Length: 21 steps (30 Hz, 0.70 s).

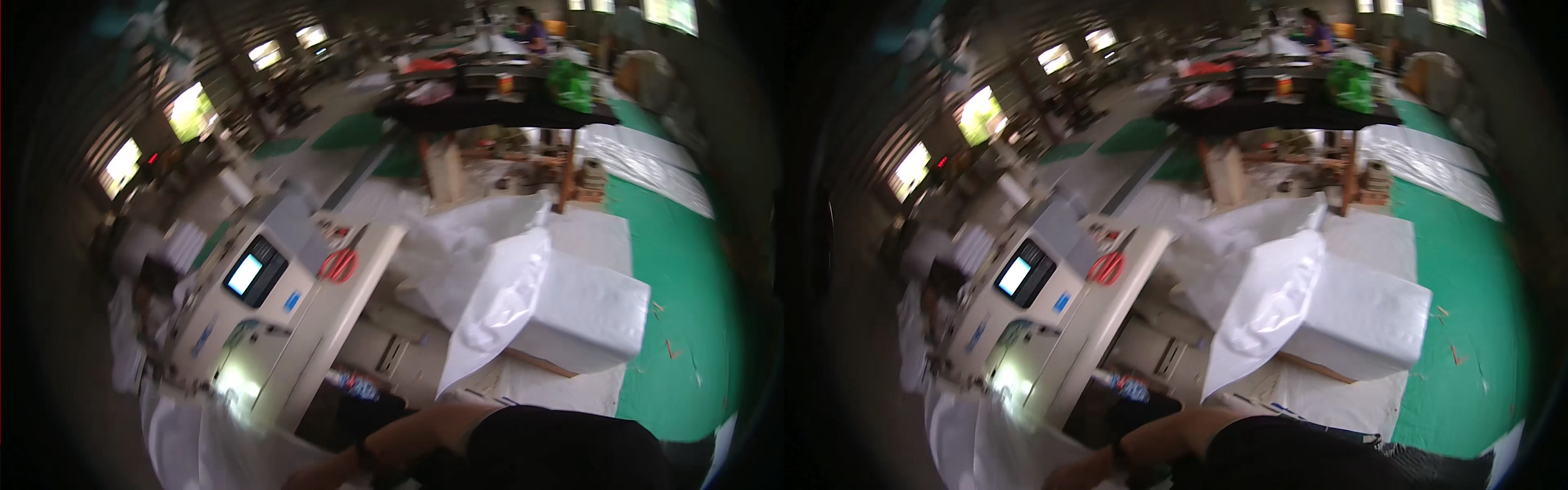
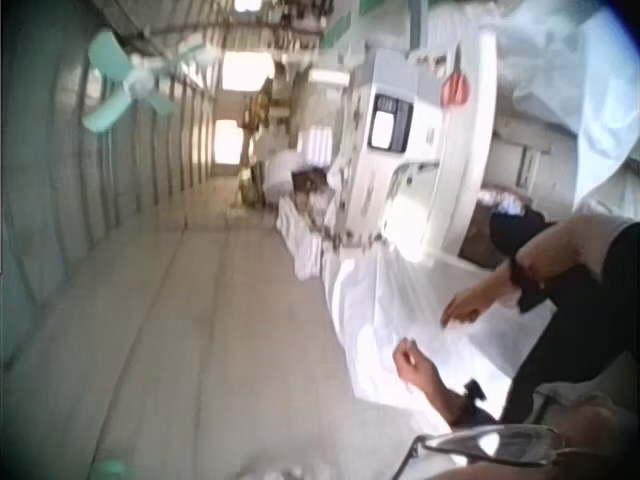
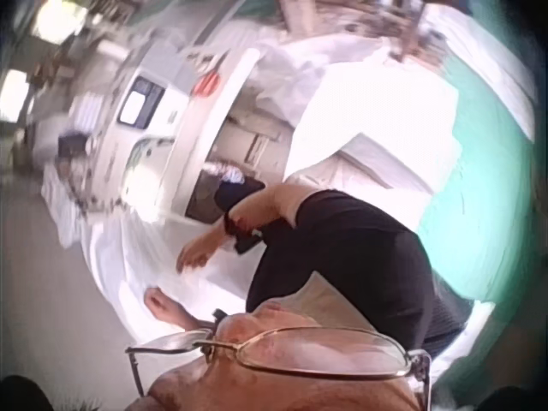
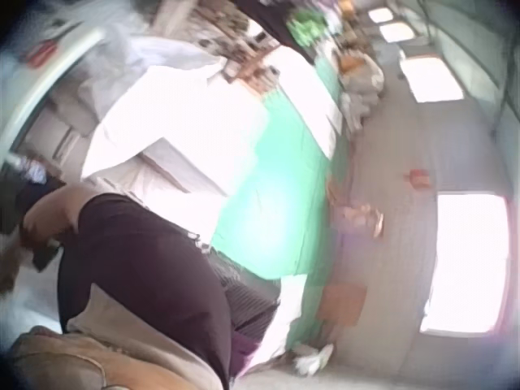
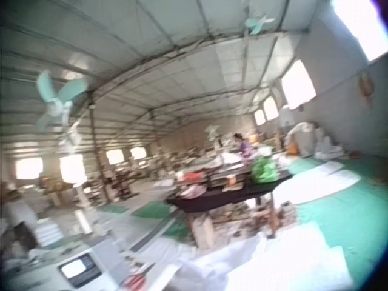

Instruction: Sewing large white plastic or synthetic fabric sheets using an industrial sewing machine.

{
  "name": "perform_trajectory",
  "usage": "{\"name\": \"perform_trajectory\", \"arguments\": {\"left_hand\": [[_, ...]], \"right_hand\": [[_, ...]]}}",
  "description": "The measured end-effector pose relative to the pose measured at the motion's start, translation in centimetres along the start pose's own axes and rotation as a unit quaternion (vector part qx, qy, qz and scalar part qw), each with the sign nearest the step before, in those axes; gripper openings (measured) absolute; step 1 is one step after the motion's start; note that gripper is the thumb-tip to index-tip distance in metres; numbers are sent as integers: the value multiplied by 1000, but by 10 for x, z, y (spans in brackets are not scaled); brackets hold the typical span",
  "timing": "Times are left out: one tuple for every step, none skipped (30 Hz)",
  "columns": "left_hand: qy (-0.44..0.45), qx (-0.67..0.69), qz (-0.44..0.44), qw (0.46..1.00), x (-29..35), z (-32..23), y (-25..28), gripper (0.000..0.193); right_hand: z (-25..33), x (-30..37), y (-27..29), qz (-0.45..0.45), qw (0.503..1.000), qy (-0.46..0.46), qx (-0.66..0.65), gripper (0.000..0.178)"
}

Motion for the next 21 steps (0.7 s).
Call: {"name": "perform_trajectory", "arguments": {"left_hand": [[30,-19,-21,999,-2,22,9,16],[-7,-58,-32,998,-7,32,16,16],[14,-33,-66,997,-8,57,23,15],[65,-67,-101,990,-13,85,28,16],[138,-67,-26,988,-12,118,27,25],[126,-48,-31,990,-10,132,28,26],[91,-155,-15,984,-14,137,29,32],[99,-172,9,980,-15,152,27,34],[104,-178,33,978,-17,167,23,35],[117,-185,23,975,-17,180,24,35],[111,-198,47,973,-16,187,16,37],[107,-209,84,968,-18,198,4,39],[109,-210,73,969,-20,207,0,39],[116,-228,79,964,-22,216,-8,41],[122,-244,85,958,-25,226,-17,43],[153,-212,104,960,-28,240,-27,45],[136,-211,89,964,-30,242,-28,45],[155,-234,91,956,-35,254,-33,47],[176,-256,98,946,-39,264,-36,48],[175,-256,93,946,-47,270,-34,48],[218,-293,138,921,-52,286,-37,50]], "right_hand": [[36,12,-20,57,912,164,373,30],[25,21,-11,90,957,129,243,31],[9,34,1,90,988,56,116,32],[-5,53,12,70,998,-11,-3,33],[-15,75,20,28,998,-54,0,34],[-14,93,18,55,982,-84,158,29],[-22,115,18,75,952,-148,258,26],[-23,134,8,120,911,-150,365,25],[-52,155,16,110,876,-313,349,27],[-59,176,24,73,857,-375,345,34],[-67,200,28,42,831,-446,329,43],[-63,197,31,43,834,-433,339,43],[-58,201,44,-10,817,-450,359,47],[-51,202,57,-54,781,-465,414,54],[-52,196,62,-63,796,-467,379,54],[-25,180,71,-156,829,-346,410,58],[5,173,77,-244,842,-217,430,63],[4,157,81,-243,841,-218,432,63],[5,137,75,-216,870,-171,409,66],[4,117,69,-193,888,-137,393,70],[0,101,64,-187,896,-124,382,70]]}}
Point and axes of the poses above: each hand's wrist, its own x-axis away from the middle knuckle, its own y-axis out of the back of the hand, z = x × y, the point moved 10 cm from there along -x, towards the middle knuckle, and after that the axes turned 10 degrees about z, right-handed, at the moved point
